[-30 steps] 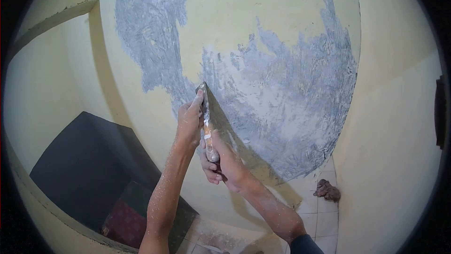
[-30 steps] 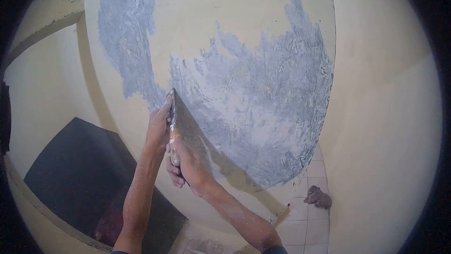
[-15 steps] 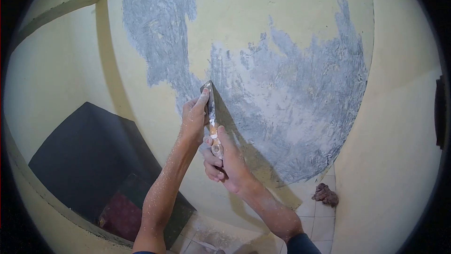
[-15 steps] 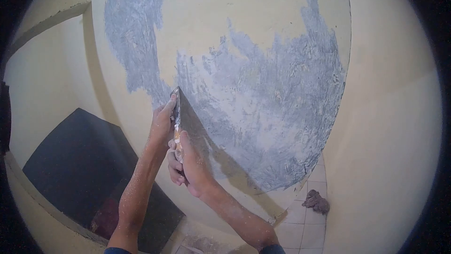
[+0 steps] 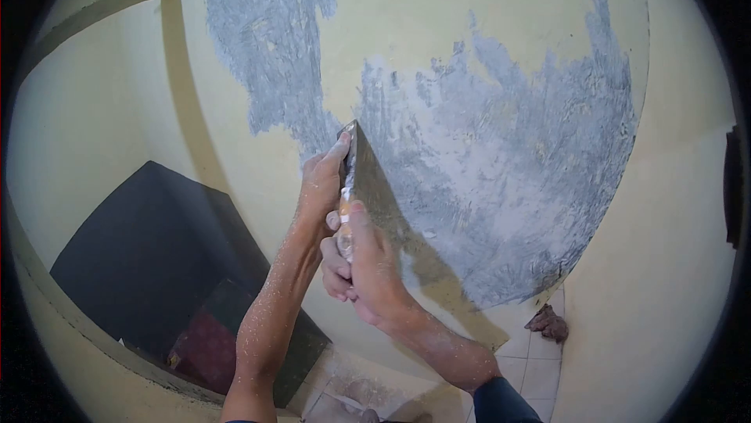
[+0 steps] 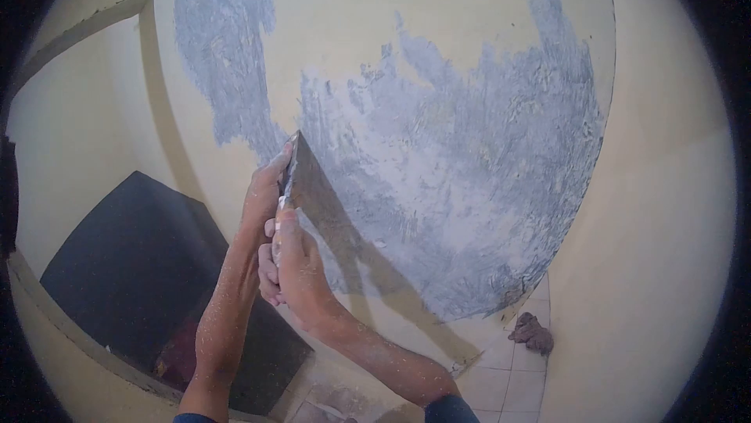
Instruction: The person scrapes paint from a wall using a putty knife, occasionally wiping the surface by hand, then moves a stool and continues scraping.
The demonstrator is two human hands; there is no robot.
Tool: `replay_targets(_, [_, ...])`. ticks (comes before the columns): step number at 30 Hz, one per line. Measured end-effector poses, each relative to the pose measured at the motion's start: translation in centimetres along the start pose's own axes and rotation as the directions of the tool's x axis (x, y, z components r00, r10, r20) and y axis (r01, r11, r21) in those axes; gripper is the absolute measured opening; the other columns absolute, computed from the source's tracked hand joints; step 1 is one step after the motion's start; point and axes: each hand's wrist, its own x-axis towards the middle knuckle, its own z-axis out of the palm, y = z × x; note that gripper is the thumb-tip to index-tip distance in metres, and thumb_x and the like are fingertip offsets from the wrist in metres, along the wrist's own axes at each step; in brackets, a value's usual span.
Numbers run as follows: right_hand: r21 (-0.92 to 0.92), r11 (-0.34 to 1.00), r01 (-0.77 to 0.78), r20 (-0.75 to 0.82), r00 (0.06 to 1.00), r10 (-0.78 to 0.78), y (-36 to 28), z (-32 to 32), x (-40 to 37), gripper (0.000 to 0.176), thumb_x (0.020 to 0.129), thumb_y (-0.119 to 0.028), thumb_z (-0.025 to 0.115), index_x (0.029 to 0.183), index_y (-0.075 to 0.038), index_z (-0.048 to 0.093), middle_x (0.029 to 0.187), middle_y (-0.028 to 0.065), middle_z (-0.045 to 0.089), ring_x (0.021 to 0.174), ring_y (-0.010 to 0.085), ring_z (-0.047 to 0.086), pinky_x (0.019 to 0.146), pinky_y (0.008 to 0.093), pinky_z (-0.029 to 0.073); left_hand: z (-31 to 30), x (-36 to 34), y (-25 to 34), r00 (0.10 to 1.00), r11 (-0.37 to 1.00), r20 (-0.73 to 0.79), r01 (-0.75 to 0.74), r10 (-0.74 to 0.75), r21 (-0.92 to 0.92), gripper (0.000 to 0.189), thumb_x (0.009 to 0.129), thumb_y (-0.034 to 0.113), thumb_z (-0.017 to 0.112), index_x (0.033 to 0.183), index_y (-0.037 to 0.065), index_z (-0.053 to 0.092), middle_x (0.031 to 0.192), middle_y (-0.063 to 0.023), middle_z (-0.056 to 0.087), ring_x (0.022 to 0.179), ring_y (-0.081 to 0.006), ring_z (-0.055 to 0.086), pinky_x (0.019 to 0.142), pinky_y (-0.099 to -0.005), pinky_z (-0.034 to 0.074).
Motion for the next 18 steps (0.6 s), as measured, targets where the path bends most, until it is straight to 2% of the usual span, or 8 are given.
replay_targets(3, [0.009,1.0,0.021,0.014,1.0,-0.021,0.0,-0.1,-0.3,0.043,0.107,-0.052,0.028,0.1,-0.013,0.044,0.052,-0.0026,0.033,0.035,0.0092,0.027,0.038,0.0267,0.027,0.0,0.8,-1.4,0.999,0.992,-0.04,0.006,-0.001,0.123,0.046,0.095,0.049,0.062,0.076,0.008,0.065,0.061,-0.0018,0.057,0.051,-0.0114,0.05,0.049,-0.0284,0.038])
replay_targets(4, [-0.026,0.999,0.04,0.022,0.999,-0.039,0.2,0.0,0.1,0.043,0.107,-0.052,0.028,0.1,-0.013,0.044,0.052,-0.0028,0.033,0.035,0.0092,0.027,0.038,0.0266,0.026,0.1,0.3,-0.8,1.0,0.999,-0.014,0.01,-0.009,0.047,0.046,0.095,0.048,0.062,0.074,0.008,0.064,0.059,-0.0025,0.055,0.047,-0.0121,0.046,0.046,-0.0304,0.036])
replay_targets(7, [-0.047,0.997,0.055,0.004,0.999,-0.054,0.0,0.7,0.8,0.042,0.107,-0.052,0.029,0.099,-0.013,0.044,0.052,-0.0032,0.033,0.035,0.009,0.027,0.037,0.0261,0.025,-1.2,2.5,-0.8,0.999,0.996,0.029,-0.032,0.03,0.084,0.045,0.096,0.048,0.061,0.072,0.009,0.062,0.057,-0.003,0.054,0.045,-0.0126,0.045,0.045,-0.0312,0.036])
replay_targets(8, [-0.048,0.998,0.049,-0.005,0.999,-0.05,-0.1,0.9,0.9,0.042,0.107,-0.052,0.029,0.099,-0.013,0.044,0.052,-0.0033,0.033,0.035,0.009,0.027,0.037,0.0259,0.025,-1.4,2.5,-1.0,0.998,0.999,0.054,0.013,-0.016,0.049,0.044,0.098,0.045,0.06,0.076,0.008,0.065,0.061,-0.0025,0.056,0.048,-0.0127,0.048,0.046,-0.0299,0.037])
replay_targets(11, [-0.026,1.0,0.016,-0.046,0.999,-0.017,0.6,-0.7,0.0,0.041,0.107,-0.051,0.031,0.098,-0.013,0.045,0.051,-0.0036,0.033,0.035,0.009,0.027,0.036,0.0258,0.024,-0.1,1.2,-2.1,0.994,0.984,-0.064,-0.08,0.091,0.159,0.042,0.099,0.043,0.059,0.081,0.006,0.068,0.066,-0.002,0.059,0.052,-0.0123,0.051,0.047,-0.0285,0.039])
replay_targets(12, [-0.055,0.998,0.025,-0.031,0.999,-0.027,0.0,-0.8,0.3,0.042,0.106,-0.051,0.031,0.097,-0.012,0.045,0.051,-0.0037,0.033,0.035,0.0089,0.027,0.036,0.0257,0.024,0.1,1.6,-2.0,0.998,0.997,-0.067,0.009,-0.004,0.083,0.041,0.099,0.042,0.06,0.085,0.005,0.07,0.07,-0.0012,0.06,0.055,-0.0125,0.053,0.048,-0.0281,0.04])
replay_targets(15, [-0.086,0.995,0.044,-0.015,0.999,-0.046,-1.4,-0.5,0.9,0.043,0.106,-0.052,0.033,0.097,-0.012,0.046,0.051,-0.004,0.033,0.035,0.0086,0.027,0.037,0.0255,0.024,-0.1,2.0,-0.3,0.999,0.988,0.025,0.048,-0.044,-0.147,0.041,0.098,0.043,0.06,0.083,0.007,0.07,0.07,-0.0007,0.06,0.055,-0.0137,0.054,0.05,-0.0296,0.042])
replay_targets(18, [-0.05,0.998,0.043,-0.014,0.999,-0.043,-0.9,0.0,0.5,0.044,0.106,-0.053,0.034,0.097,-0.012,0.047,0.051,-0.0044,0.033,0.035,0.0083,0.026,0.037,0.0251,0.024,-0.4,1.2,-0.6,0.998,0.998,-0.018,0.057,-0.057,0.018,0.041,0.099,0.043,0.059,0.08,0.008,0.069,0.067,-0.0006,0.06,0.053,-0.0117,0.052,0.051,-0.0293,0.043])
